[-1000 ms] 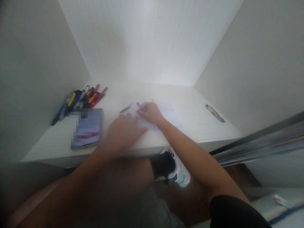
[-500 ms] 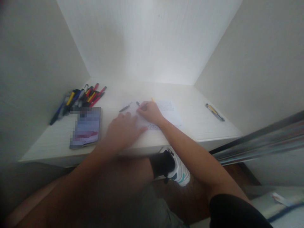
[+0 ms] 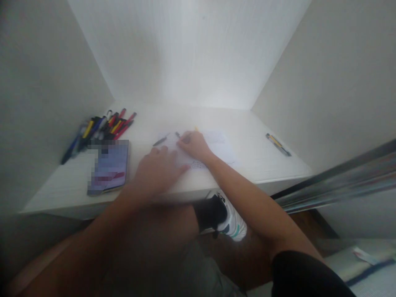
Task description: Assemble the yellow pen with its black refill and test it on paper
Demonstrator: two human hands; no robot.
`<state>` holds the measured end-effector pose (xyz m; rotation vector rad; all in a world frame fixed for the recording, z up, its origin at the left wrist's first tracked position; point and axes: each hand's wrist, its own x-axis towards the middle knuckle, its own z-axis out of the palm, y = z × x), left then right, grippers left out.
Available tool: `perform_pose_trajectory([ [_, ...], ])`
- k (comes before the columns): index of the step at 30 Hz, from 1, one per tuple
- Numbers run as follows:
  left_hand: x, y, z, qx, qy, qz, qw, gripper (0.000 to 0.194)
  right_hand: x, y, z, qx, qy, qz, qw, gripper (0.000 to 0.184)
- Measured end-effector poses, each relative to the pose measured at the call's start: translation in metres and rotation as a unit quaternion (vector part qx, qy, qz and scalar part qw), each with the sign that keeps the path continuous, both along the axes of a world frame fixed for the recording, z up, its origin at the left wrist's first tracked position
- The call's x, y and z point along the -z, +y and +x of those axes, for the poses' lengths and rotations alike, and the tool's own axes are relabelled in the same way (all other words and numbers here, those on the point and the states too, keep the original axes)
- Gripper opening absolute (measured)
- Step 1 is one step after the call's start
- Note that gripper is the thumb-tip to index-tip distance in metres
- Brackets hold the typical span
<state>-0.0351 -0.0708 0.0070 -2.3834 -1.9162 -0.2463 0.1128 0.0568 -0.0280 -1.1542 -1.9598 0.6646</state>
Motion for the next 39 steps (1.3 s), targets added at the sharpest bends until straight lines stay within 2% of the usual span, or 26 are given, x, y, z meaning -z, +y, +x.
perform_pose_trajectory([
  [13, -0.0018, -0.0016, -0.0001, 0.003, 0.012, -0.005, 1.000, 0.069, -0.0019, -0.0018, 0.0002, -0.027, 0.002, 0.007, 1.000, 0.015],
  [20, -0.0026, -0.0023, -0.0006, 0.002, 0.009, -0.012, 1.000, 0.069, -0.0034, -0.0027, 0.0002, -0.010, -0.009, 0.002, 1.000, 0.013],
  [32, -0.0047, -0.0025, -0.0010, 0.008, 0.016, -0.022, 1.000, 0.067, -0.0049, -0.0027, 0.0010, -0.019, -0.003, 0.001, 1.000, 0.014],
  [36, -0.0034, -0.0022, -0.0009, 0.008, 0.019, -0.015, 1.000, 0.067, -0.0039, 0.0006, 0.0052, -0.002, 0.033, -0.023, 0.999, 0.015],
  [39, -0.0018, -0.0012, -0.0008, 0.001, 0.014, -0.006, 1.000, 0.067, -0.0039, 0.0012, 0.0071, 0.012, 0.095, -0.004, 0.995, 0.018],
])
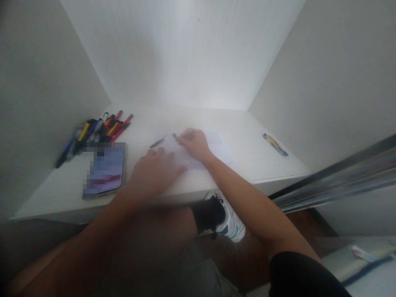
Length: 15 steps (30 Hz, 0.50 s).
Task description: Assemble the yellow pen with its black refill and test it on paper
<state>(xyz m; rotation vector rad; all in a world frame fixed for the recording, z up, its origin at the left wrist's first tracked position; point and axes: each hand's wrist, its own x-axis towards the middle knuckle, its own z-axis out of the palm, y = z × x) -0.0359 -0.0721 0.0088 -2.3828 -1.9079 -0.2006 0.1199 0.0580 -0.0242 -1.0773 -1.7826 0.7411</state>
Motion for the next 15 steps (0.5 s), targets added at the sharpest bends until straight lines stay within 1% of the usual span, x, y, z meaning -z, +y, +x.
perform_pose_trajectory([
  [3, 0.001, 0.001, 0.000, 0.002, -0.012, 0.000, 1.000, 0.066, -0.002, -0.004, -0.001, 0.015, 0.031, 0.045, 0.998, 0.020],
  [6, 0.001, 0.003, 0.000, -0.003, -0.026, -0.007, 1.000, 0.065, -0.008, -0.008, -0.006, 0.020, 0.008, 0.068, 0.997, 0.020],
  [8, 0.001, 0.004, 0.001, -0.009, -0.033, -0.005, 0.999, 0.066, -0.014, -0.007, -0.012, 0.005, -0.041, 0.083, 0.996, 0.023],
  [10, 0.001, 0.004, 0.001, -0.009, -0.039, -0.005, 0.999, 0.066, -0.021, 0.000, -0.018, -0.026, -0.112, 0.113, 0.987, 0.025],
  [13, 0.001, 0.004, 0.001, -0.004, -0.042, -0.005, 0.999, 0.065, -0.030, 0.022, -0.028, -0.090, -0.212, 0.157, 0.960, 0.022],
  [15, 0.000, 0.004, 0.001, -0.002, -0.043, -0.004, 0.999, 0.064, -0.031, 0.037, -0.034, -0.122, -0.258, 0.158, 0.945, 0.018],
])
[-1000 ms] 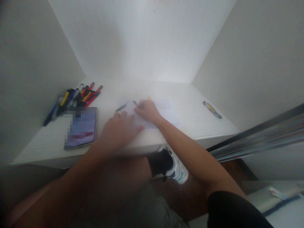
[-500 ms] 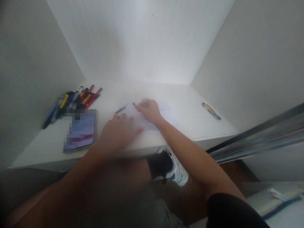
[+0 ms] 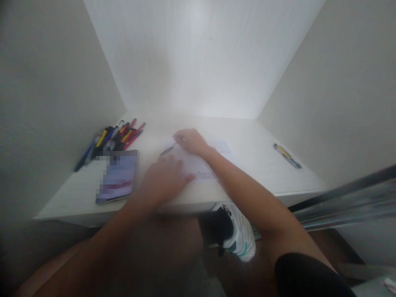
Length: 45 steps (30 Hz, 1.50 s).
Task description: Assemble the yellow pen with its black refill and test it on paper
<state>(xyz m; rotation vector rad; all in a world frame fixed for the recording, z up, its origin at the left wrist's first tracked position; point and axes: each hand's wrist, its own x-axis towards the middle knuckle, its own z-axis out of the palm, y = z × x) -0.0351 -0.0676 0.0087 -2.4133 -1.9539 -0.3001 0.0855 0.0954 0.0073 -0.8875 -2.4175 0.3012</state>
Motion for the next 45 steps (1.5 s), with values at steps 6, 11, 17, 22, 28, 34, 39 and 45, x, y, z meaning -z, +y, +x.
perform_pose_trajectory([
  [6, -0.012, 0.011, -0.015, 0.002, -0.019, -0.014, 1.000, 0.051, 0.013, 0.019, -0.007, -0.006, -0.026, -0.007, 1.000, 0.020],
  [11, -0.023, 0.035, -0.040, -0.059, -0.015, 0.030, 0.998, 0.030, 0.015, 0.015, -0.007, -0.013, -0.033, -0.008, 0.999, 0.021],
  [17, -0.019, 0.052, -0.032, -0.078, 0.043, 0.007, 0.996, 0.029, 0.008, 0.013, -0.004, -0.012, -0.086, 0.034, 0.996, 0.027],
  [22, -0.014, 0.057, -0.019, -0.114, 0.055, 0.017, 0.992, 0.037, 0.007, 0.008, 0.001, -0.030, -0.106, 0.054, 0.992, 0.024],
  [28, -0.005, 0.059, -0.017, -0.151, 0.045, 0.039, 0.987, 0.040, 0.001, 0.005, 0.003, -0.037, -0.084, 0.050, 0.995, 0.025],
  [34, 0.006, 0.061, -0.017, -0.127, -0.021, 0.105, 0.986, 0.038, -0.013, 0.001, 0.009, -0.018, -0.088, 0.056, 0.994, 0.027],
  [39, 0.006, 0.058, -0.016, -0.117, -0.077, 0.115, 0.983, 0.038, -0.016, -0.001, 0.011, -0.034, -0.072, 0.044, 0.996, 0.027],
  [45, 0.011, 0.060, -0.018, -0.107, -0.105, 0.128, 0.980, 0.034, -0.016, -0.002, 0.013, -0.064, -0.038, 0.032, 0.997, 0.027],
])
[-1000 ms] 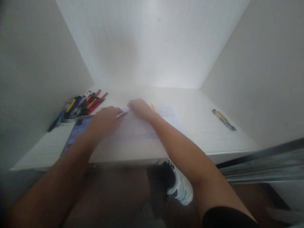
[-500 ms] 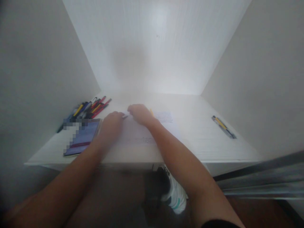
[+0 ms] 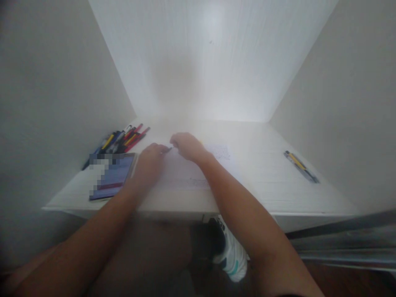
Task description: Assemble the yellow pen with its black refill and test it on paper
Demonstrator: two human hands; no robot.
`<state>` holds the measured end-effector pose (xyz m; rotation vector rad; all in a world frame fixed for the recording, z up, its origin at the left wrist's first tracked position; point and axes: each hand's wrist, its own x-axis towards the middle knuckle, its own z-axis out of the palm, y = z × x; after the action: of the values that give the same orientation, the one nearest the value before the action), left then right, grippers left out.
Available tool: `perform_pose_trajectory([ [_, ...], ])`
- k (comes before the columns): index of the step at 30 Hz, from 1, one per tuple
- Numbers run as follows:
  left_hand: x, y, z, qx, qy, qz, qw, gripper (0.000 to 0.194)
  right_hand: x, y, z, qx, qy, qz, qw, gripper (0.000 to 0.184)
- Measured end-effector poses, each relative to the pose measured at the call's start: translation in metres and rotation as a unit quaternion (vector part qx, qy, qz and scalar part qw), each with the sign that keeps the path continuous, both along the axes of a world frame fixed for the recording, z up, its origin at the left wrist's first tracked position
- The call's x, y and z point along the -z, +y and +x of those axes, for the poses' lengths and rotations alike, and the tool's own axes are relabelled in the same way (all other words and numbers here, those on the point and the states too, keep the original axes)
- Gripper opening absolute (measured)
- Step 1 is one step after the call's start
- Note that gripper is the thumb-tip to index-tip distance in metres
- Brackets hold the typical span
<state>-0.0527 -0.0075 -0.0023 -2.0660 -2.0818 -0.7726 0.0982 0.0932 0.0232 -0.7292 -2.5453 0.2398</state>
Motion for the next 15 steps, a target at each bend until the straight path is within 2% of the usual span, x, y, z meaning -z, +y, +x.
perform_pose_trajectory([
  [3, 0.005, 0.004, 0.000, 0.000, -0.019, 0.014, 1.000, 0.031, 0.005, 0.005, -0.001, -0.017, 0.054, -0.029, 0.998, 0.023],
  [6, 0.010, 0.007, 0.000, 0.016, -0.067, 0.050, 0.996, 0.026, 0.009, 0.009, -0.003, -0.022, 0.155, -0.117, 0.981, 0.014],
  [9, 0.013, 0.008, 0.000, 0.032, -0.152, 0.088, 0.984, 0.020, 0.007, 0.007, -0.004, -0.034, 0.234, -0.254, 0.938, 0.024],
  [12, 0.015, 0.009, 0.000, 0.041, -0.226, 0.101, 0.968, 0.016, 0.001, 0.001, -0.004, -0.061, 0.299, -0.374, 0.876, 0.038],
  [14, 0.016, 0.009, 0.000, 0.042, -0.251, 0.101, 0.962, 0.017, -0.002, -0.001, -0.003, -0.066, 0.331, -0.409, 0.848, 0.043],
  [15, 0.016, 0.010, 0.000, 0.042, -0.259, 0.102, 0.960, 0.018, -0.004, -0.001, -0.002, -0.059, 0.338, -0.411, 0.845, 0.045],
])
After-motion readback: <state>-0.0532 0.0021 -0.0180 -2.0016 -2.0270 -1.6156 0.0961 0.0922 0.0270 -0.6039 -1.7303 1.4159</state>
